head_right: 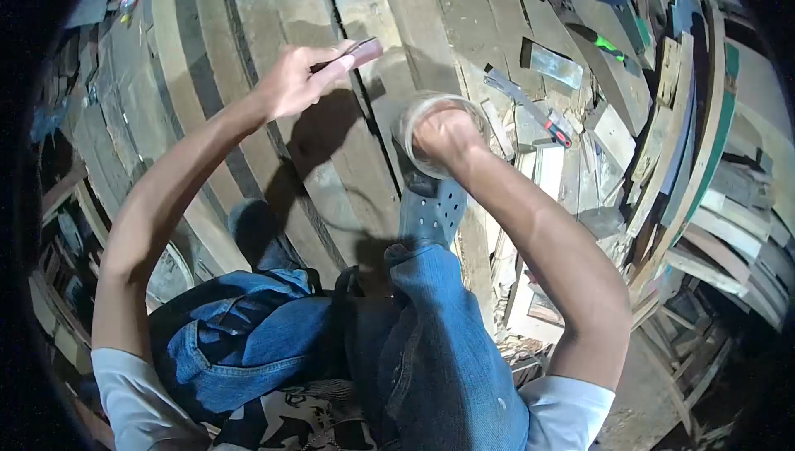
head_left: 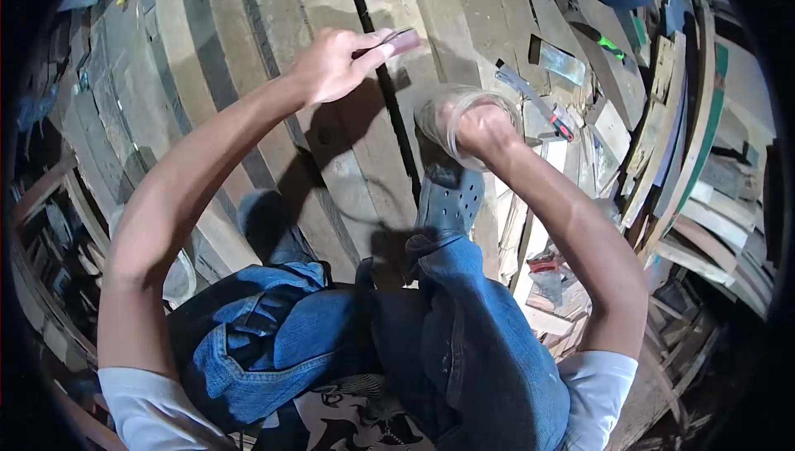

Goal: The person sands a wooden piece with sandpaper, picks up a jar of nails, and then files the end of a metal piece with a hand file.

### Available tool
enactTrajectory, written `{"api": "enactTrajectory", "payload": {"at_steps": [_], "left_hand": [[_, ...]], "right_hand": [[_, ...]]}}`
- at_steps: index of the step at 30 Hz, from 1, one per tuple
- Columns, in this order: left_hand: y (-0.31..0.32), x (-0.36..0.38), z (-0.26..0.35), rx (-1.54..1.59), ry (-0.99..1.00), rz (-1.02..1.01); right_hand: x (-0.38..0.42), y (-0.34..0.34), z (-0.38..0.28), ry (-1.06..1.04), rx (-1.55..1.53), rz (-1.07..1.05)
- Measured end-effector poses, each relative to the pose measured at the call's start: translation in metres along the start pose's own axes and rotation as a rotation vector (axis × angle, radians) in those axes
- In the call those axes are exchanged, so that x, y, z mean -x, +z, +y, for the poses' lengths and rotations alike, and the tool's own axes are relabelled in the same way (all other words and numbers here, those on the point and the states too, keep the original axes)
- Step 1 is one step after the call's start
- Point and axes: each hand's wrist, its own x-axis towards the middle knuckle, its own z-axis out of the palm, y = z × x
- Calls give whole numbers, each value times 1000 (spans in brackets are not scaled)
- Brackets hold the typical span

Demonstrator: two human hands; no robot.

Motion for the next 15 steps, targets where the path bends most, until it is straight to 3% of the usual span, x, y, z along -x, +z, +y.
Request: {"api": "enactTrajectory", "payload": {"at_steps": [2, 4, 6, 7, 9, 10, 12, 15], "left_hand": [[-3, -1, 4, 9, -42, -34], [1, -5, -7, -71, 81, -12], [7, -4, -16, -8, 118, 78], [6, -5, -14, -23, 93, 55], [3, -3, -10, -107, 35, 20], [-10, -3, 4, -108, -99, -142], [-7, -2, -3, -33, 18, -67], [0, -8, -7, -111, 9, -38]], "right_hand": [[12, -61, 4, 22, -35, -219], [13, -62, 8, 17, -33, -332], [11, -27, 16, -135, 83, 34], [23, -80, 9, 9, -153, 78], [23, -69, 15, -6, -188, 62], [23, -72, 16, 16, -240, 45], [26, -77, 16, 40, -283, -59], [32, -79, 12, 30, -193, 92]]}}
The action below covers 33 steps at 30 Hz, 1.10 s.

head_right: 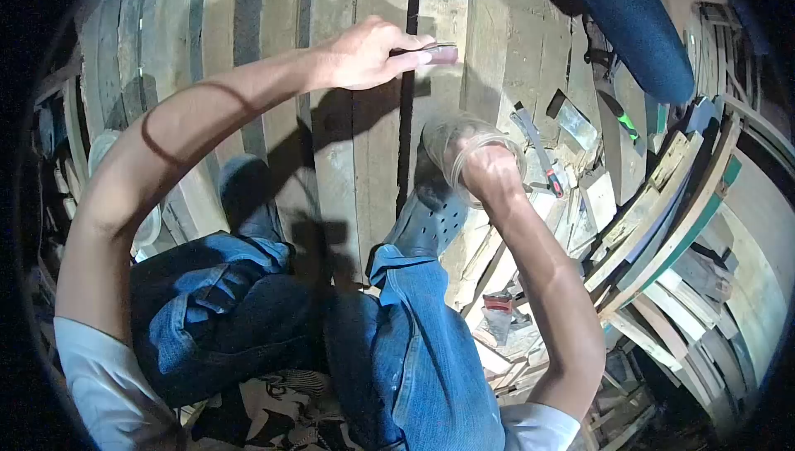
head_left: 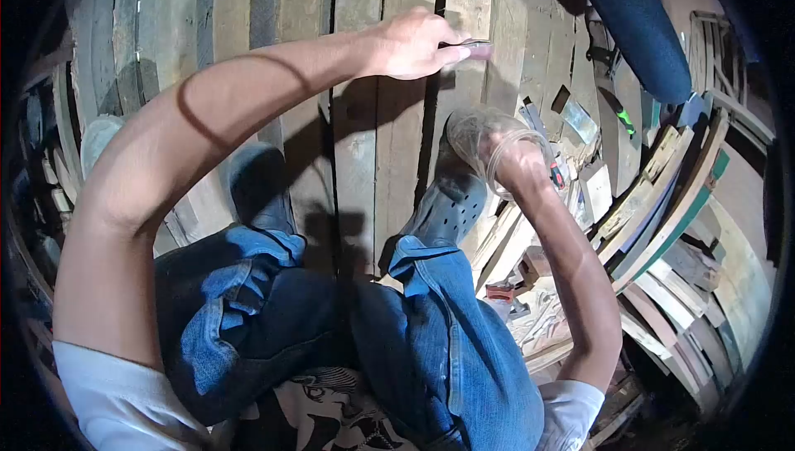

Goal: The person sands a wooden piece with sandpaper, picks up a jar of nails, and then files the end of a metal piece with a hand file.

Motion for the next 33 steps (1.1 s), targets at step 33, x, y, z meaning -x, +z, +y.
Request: {"api": "enactTrajectory", "payload": {"at_steps": [33], "left_hand": [[-3, -12, -8, 156, -189, -43]], "right_hand": [[159, -113, 66, 554, -1659, 1356]]}}
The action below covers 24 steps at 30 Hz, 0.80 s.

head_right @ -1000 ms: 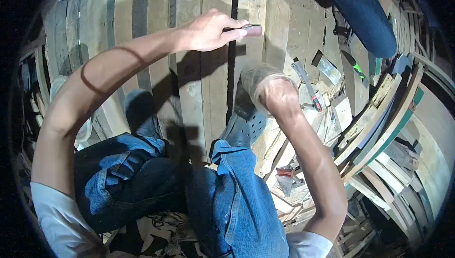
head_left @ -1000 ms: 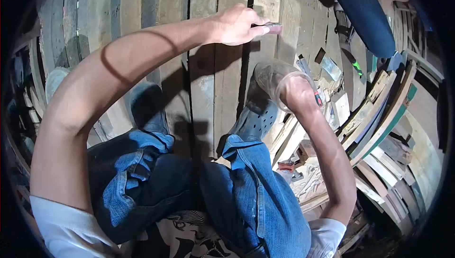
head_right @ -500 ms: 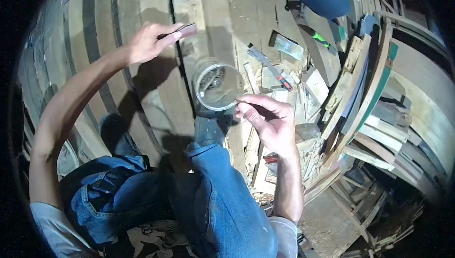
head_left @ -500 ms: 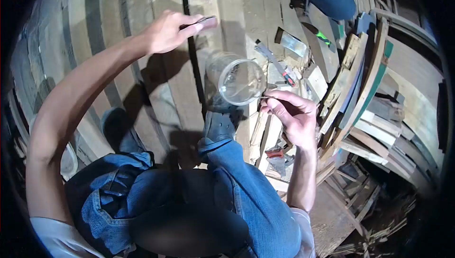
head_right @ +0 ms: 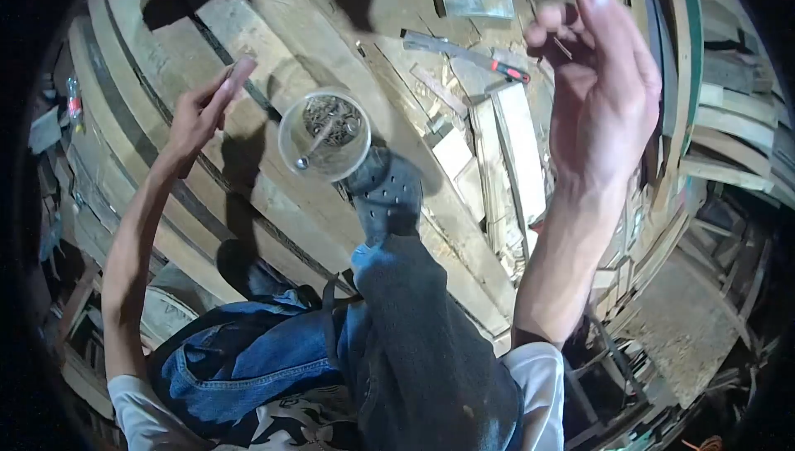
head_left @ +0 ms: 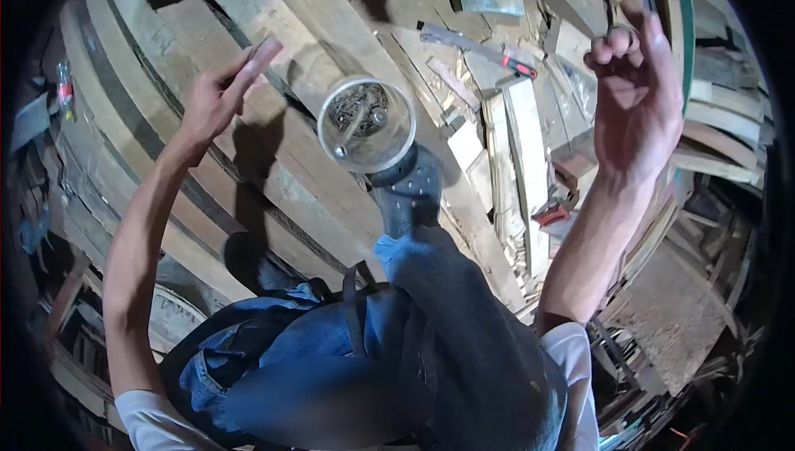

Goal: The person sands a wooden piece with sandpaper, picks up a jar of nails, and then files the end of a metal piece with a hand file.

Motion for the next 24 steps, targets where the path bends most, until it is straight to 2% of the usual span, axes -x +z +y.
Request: {"api": "enactTrajectory", "payload": {"at_steps": [1, 4, 6, 9, 13, 16, 18, 20, 24], "left_hand": [[0, 3, 0, -16, -99, -24], [2, 11, 0, -33, -180, -24], [7, 13, -11, -2, -114, -42], [16, 18, 6, 16, -159, -63], [24, 14, 13, 8, -5, -58], [21, 16, 38, -14, -85, -138], [22, 14, 32, -17, -70, -124], [21, 14, 28, 20, -94, -94], [18, 16, 20, 11, -91, -80]], "right_hand": [[-4, -11, 4, -2, -21, -41], [-9, -17, 15, 59, -84, -92], [-10, -20, 22, 80, -114, -136], [-12, -19, 29, 92, -110, -118], [-18, -16, 33, 111, -118, -89], [-16, -13, 33, 143, -163, -77], [-14, -13, 32, 164, -198, -90], [-12, -9, 32, 157, -176, 6], [-8, -11, 32, 200, -269, -52]]}}
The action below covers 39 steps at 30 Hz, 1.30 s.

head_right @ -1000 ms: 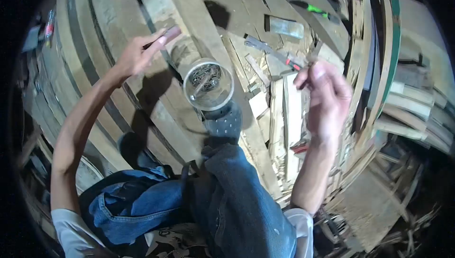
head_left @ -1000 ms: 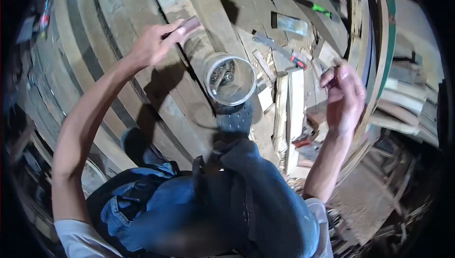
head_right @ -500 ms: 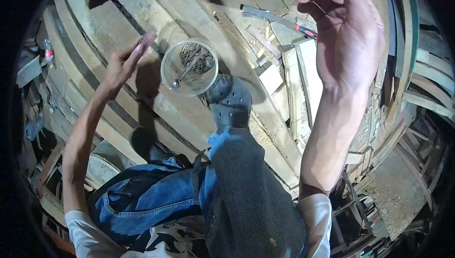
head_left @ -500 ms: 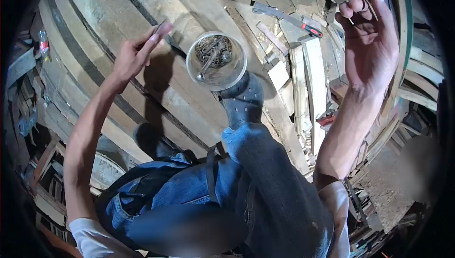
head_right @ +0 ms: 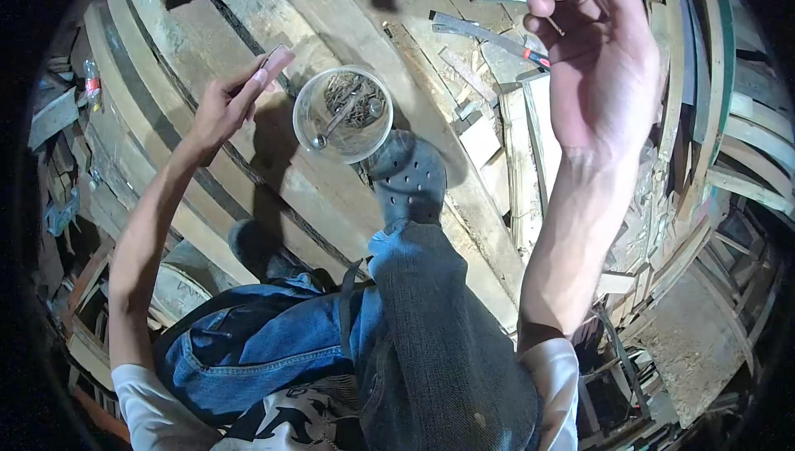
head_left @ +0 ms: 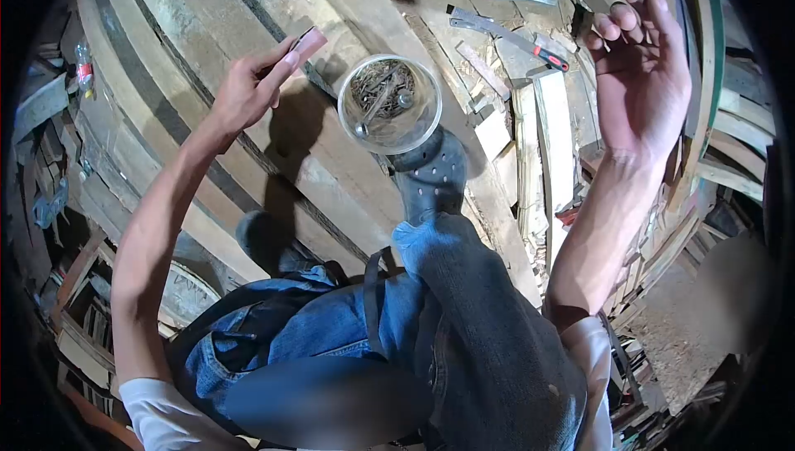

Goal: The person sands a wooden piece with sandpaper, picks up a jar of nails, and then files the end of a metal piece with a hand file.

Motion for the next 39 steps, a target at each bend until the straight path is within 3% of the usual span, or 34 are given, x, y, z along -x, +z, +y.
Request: {"api": "enactTrajectory", "payload": {"at_steps": [5, 20, 26, 29, 33, 35, 39], "left_hand": [[-3, 5, 1, -28, -22, -8], [-6, 7, 0, -73, 55, 3], [-6, 10, 4, -106, 104, -19], [-8, 8, 1, -128, 85, -37], [-7, 12, 7, -99, 112, -6], [-8, 11, 5, -90, 137, 11], [-10, 8, 3, -160, 133, -35]], "right_hand": [[3, 8, 7, 24, 14, 146], [21, 27, 11, 25, 111, 70], [43, 45, 14, -8, 875, -392], [44, 51, 27, -31, 1016, -535], [52, 62, 51, -59, 1153, -575], [53, 68, 55, -89, 1404, -613], [52, 61, 59, -11, 1305, -487]]}}
